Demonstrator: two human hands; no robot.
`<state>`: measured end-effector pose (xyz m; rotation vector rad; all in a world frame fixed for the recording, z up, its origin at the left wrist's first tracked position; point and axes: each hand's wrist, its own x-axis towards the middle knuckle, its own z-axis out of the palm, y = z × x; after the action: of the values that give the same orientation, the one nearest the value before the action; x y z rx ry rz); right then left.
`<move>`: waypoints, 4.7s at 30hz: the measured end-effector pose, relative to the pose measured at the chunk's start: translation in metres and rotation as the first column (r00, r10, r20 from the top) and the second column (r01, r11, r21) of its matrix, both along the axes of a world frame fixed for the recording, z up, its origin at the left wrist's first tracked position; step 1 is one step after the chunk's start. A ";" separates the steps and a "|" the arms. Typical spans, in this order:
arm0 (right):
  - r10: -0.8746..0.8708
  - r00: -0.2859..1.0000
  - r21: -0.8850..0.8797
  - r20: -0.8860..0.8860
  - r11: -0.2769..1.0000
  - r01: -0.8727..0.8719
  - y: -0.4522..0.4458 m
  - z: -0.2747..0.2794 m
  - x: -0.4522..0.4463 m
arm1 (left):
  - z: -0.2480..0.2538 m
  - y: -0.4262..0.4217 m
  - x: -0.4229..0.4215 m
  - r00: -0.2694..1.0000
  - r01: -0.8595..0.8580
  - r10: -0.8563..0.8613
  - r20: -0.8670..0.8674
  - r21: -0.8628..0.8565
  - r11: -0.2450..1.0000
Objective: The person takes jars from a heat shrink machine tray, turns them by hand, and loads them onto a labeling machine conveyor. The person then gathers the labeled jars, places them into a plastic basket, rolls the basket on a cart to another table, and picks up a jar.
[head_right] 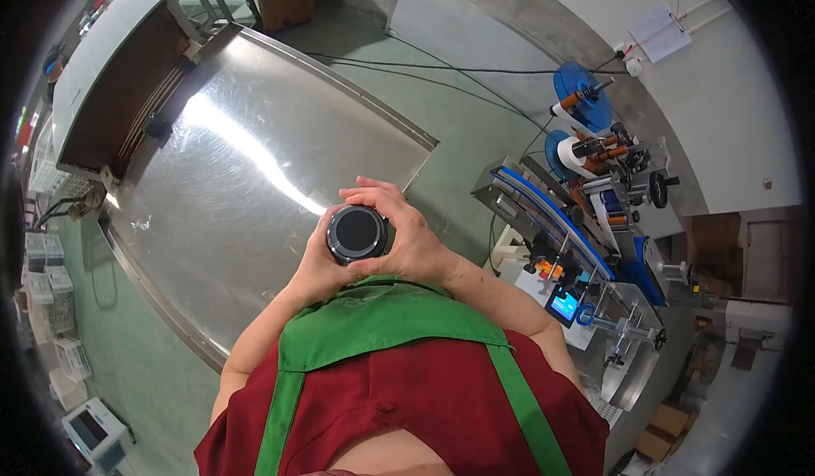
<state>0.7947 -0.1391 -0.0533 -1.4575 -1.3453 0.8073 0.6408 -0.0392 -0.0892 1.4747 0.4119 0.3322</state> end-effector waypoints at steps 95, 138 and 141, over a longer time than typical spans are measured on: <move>-0.045 0.987 -0.016 0.154 0.999 0.048 0.062 0.013 0.064 | 0.000 0.054 0.081 0.973 -0.171 0.170 0.155 -0.008 0.985; -0.855 0.258 0.023 0.450 0.300 0.954 -0.187 -0.103 0.205 | -0.070 0.032 0.099 0.948 -0.200 0.181 -0.261 -0.049 0.979; -0.795 0.596 -0.260 -0.111 0.602 0.755 -0.183 -0.094 0.114 | -0.068 0.042 0.111 0.974 -0.096 0.081 -0.212 -0.063 0.993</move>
<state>0.9082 -0.3217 -0.1478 -1.8272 -0.3431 0.4704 0.7522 0.0024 -0.1577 1.4268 0.6538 0.2306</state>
